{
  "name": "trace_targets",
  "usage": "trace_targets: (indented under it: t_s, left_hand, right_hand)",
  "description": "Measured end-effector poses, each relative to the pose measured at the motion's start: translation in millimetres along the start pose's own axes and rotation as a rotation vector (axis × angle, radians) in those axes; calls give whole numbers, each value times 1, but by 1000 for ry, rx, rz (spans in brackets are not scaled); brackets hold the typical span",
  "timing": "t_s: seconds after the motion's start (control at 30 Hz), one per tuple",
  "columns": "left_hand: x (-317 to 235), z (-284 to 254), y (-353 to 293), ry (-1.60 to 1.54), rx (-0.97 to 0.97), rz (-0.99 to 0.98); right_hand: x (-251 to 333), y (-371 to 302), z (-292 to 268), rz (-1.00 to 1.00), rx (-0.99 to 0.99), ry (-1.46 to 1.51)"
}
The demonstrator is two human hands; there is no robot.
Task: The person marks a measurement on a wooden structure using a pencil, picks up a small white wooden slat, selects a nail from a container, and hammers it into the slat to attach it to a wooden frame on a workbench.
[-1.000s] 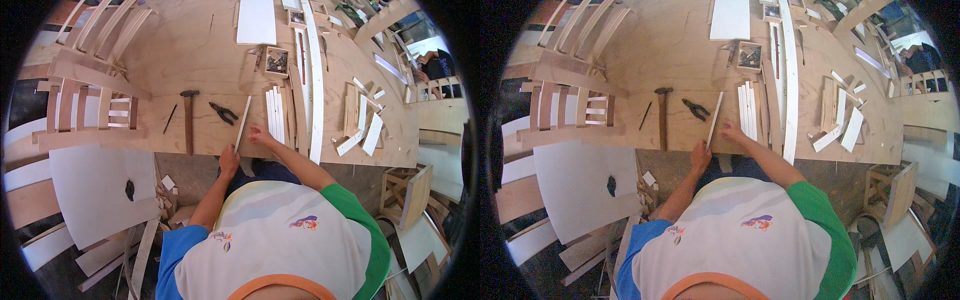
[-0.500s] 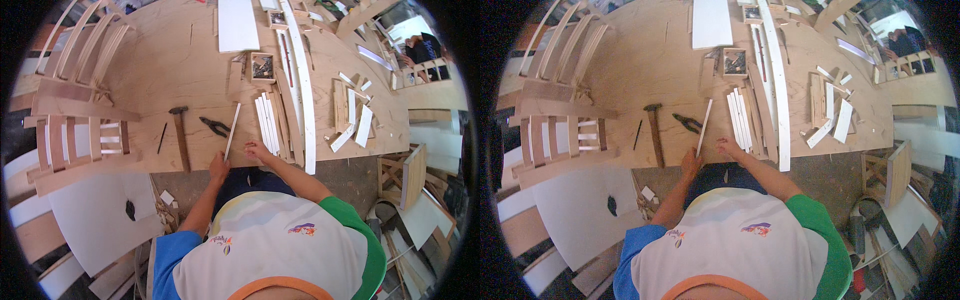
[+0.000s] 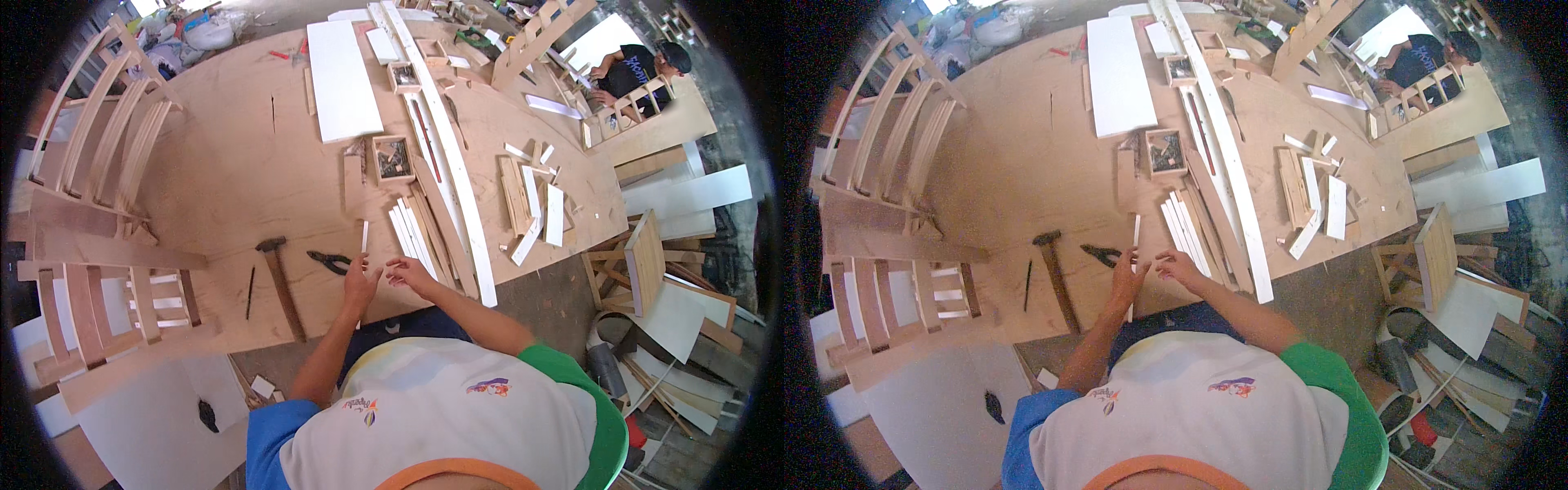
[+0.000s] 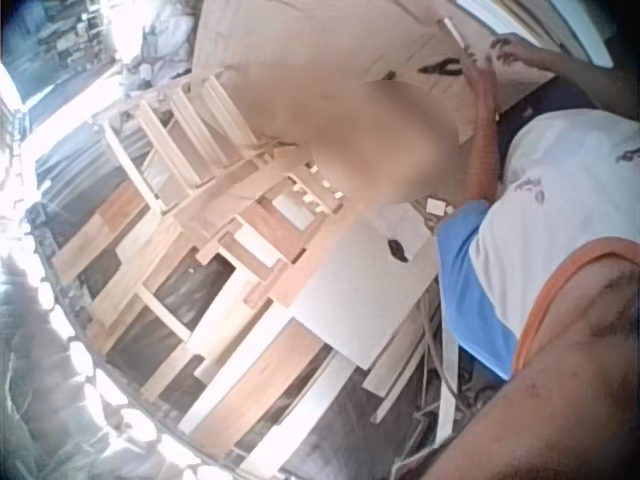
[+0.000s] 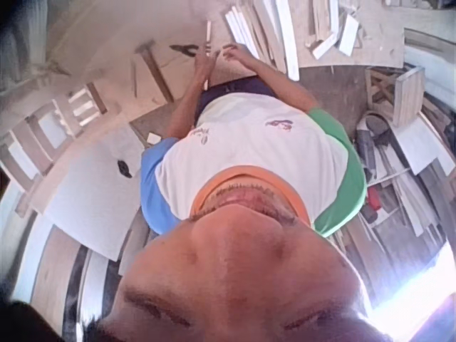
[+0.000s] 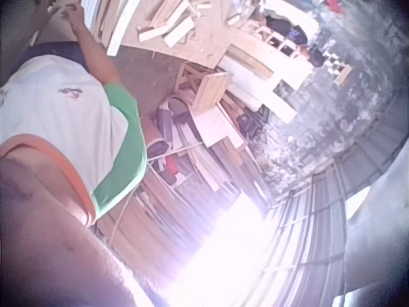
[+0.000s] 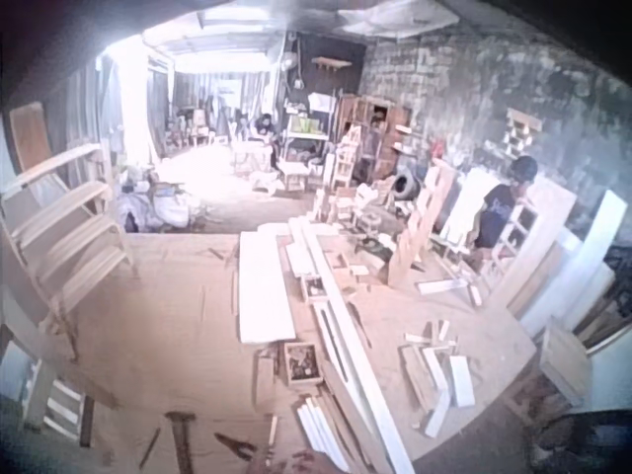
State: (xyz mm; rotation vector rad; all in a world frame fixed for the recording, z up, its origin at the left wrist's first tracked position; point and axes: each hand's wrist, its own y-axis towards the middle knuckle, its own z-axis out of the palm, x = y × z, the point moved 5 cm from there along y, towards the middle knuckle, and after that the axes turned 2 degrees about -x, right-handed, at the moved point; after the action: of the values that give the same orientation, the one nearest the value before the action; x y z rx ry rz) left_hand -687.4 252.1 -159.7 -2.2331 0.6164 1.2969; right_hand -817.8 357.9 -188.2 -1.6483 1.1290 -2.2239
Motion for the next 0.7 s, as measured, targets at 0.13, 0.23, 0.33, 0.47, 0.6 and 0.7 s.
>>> trace_targets:
  t_s: [0.13,0.23,0.33,0.47,0.6,0.7]
  left_hand:
    - [-33,-8,35,-157,77,19]
    - [-46,-8,52,-272,136,-7]
    - [-54,-3,75,-281,140,19]
    - [-58,17,109,-377,157,12]
    - [-89,15,142,-360,141,-9]
    - [-95,16,169,-366,74,-19]
  right_hand:
    - [36,-1,7,-27,-6,18]
    - [62,-7,10,-31,1,84]
    - [82,3,-1,-96,-19,57]
    - [119,20,-23,-98,-23,41]
    - [148,59,-57,-125,-66,75]
    - [171,91,-77,-161,-88,119]
